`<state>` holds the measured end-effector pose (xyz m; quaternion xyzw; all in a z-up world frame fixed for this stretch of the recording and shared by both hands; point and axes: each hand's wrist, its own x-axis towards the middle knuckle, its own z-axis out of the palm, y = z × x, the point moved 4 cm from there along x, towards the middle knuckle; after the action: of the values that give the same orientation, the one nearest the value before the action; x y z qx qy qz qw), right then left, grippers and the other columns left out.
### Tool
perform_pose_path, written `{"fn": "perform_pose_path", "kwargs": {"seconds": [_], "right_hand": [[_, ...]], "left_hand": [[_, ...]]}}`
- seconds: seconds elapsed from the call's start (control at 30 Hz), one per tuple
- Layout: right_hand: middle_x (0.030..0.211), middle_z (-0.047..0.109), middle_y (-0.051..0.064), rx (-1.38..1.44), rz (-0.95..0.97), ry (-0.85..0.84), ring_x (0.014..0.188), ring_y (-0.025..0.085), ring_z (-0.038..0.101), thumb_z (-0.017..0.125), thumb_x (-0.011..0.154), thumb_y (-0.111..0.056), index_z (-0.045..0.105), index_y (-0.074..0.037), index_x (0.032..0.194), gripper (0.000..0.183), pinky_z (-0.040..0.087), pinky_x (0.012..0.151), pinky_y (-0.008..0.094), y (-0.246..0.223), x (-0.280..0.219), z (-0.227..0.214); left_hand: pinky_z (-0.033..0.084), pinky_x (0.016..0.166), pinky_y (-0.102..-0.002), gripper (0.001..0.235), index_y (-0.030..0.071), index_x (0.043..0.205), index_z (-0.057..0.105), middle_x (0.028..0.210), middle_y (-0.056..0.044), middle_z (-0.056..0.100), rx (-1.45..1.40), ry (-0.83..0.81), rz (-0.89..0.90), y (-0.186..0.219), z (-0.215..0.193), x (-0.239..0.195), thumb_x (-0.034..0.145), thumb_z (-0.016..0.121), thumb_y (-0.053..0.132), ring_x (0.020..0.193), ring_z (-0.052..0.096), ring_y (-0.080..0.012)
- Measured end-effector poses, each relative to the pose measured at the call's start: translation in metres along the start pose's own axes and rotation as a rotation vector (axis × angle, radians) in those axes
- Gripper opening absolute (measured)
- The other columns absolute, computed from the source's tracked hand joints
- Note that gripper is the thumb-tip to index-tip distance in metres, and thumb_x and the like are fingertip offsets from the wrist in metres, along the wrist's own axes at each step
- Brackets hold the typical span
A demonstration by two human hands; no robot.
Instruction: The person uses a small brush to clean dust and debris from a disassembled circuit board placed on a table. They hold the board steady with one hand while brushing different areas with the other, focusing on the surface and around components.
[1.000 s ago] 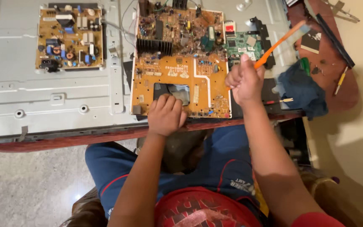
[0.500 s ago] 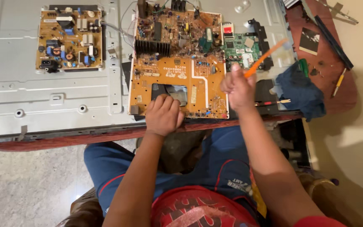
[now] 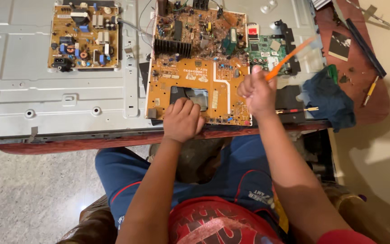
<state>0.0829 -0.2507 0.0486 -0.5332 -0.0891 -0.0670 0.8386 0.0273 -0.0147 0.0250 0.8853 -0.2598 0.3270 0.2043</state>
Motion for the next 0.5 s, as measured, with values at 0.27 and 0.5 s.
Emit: {"fn": "perform_pose_path", "kwargs": {"seconds": [0.27,0.5], "right_hand": [[0.054,0.032,-0.001,0.005,-0.087,0.039,0.045,0.012,0.03,0.057,0.11,-0.035,0.034,-0.013,0.067,0.054,0.029,0.046,0.032,0.0,0.005,0.002],[0.055,0.032,-0.001,-0.121,0.0,0.062,0.046,0.013,0.03,0.056,0.111,-0.033,0.034,-0.013,0.069,0.051,0.028,0.047,0.035,0.007,-0.01,-0.011]], "left_hand": [[0.043,0.078,-0.041,0.018,0.013,0.086,0.061,0.093,-0.004,0.061,-0.009,-0.001,0.008,-0.003,-0.002,0.0,0.082,0.066,0.03,0.1,0.059,-0.0253],[0.044,0.078,-0.041,0.018,0.013,0.085,0.061,0.093,-0.005,0.061,-0.021,-0.02,-0.009,0.0,0.002,-0.001,0.082,0.066,0.03,0.1,0.06,-0.0256]]}}
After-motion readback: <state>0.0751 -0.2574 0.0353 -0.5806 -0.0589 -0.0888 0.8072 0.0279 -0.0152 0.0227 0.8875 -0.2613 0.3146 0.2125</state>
